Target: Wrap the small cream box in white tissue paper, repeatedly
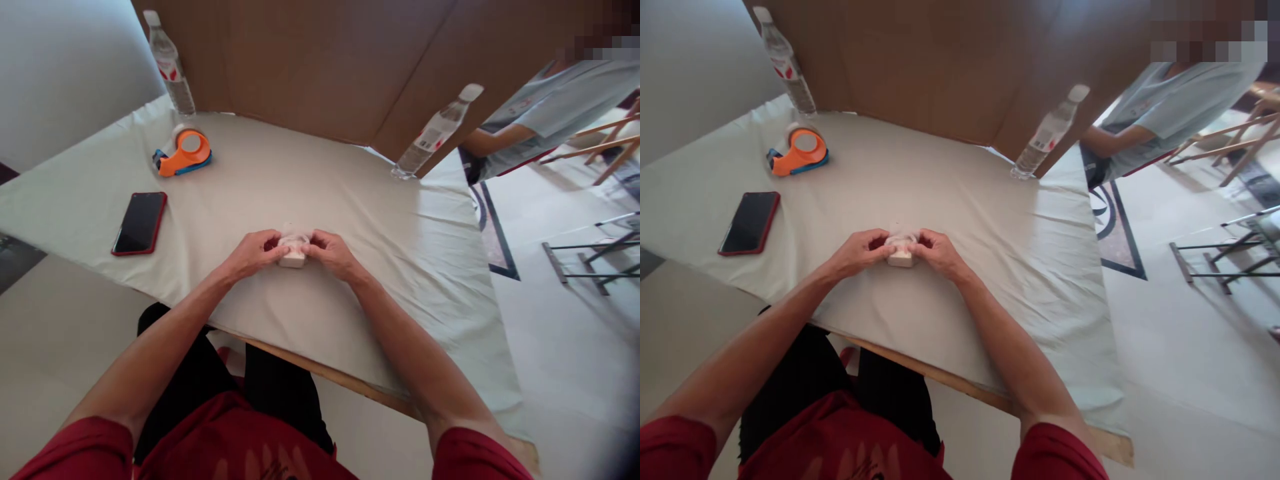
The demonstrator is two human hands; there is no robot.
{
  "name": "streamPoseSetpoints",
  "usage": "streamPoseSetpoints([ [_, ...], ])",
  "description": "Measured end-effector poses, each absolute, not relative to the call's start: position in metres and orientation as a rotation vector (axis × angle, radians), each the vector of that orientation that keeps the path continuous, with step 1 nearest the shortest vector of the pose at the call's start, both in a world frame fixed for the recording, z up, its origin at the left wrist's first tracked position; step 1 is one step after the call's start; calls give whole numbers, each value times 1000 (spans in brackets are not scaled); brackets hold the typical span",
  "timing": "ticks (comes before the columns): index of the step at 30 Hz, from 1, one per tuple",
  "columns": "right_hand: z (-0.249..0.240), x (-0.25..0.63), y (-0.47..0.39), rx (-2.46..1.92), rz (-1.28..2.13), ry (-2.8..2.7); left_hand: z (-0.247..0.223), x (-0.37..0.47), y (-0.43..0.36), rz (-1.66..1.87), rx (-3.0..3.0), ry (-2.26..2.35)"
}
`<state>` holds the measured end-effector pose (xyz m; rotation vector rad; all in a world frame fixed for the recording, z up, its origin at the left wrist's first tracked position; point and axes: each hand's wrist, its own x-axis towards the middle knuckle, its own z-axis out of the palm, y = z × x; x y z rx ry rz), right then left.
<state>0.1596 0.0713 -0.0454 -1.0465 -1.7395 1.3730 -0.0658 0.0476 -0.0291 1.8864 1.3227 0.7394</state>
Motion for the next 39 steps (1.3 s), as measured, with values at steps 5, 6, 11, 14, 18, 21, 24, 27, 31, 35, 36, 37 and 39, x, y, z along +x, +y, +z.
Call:
streamPoseSetpoints([
  [5, -41, 154, 76, -1126, 1524, -1602, -31, -57, 54, 706, 1849, 1472],
  [6, -41, 153, 75, -1154, 1525, -1593, -33, -55, 53, 754, 1816, 1492],
  [11, -46, 155, 71, -1244, 1379, -1657, -38, -48, 40, 1070, 1687, 1501],
  [14, -52, 158, 73, -1263, 1195, -1673, -36, -47, 36, 990, 1820, 1463],
  [18, -56, 160, 74, -1391, 906, -1676, -33, -46, 39, 898, 1824, 1439],
  [21, -53, 161, 71, -1409, 775, -1743, -33, -46, 43, 847, 1755, 1377],
  [24, -50, 161, 68, -1402, 794, -1803, -31, -48, 46, 778, 1708, 1349],
  [27, -47, 160, 66, -1382, 731, -1846, -30, -51, 45, 732, 1702, 1329],
  [31, -41, 162, 64, -1310, 730, -1893, -33, -53, 41, 767, 1730, 1271],
  [35, -37, 162, 62, -1295, 912, -1909, -38, -54, 39, 805, 1755, 1214],
  [36, -37, 161, 61, -1288, 920, -1918, -38, -55, 39, 811, 1754, 1202],
  [37, -37, 160, 60, -1280, 914, -1929, -38, -55, 40, 809, 1756, 1194],
  [39, -39, 157, 58, -1262, 892, -1952, -36, -56, 41, 779, 1773, 1198],
])
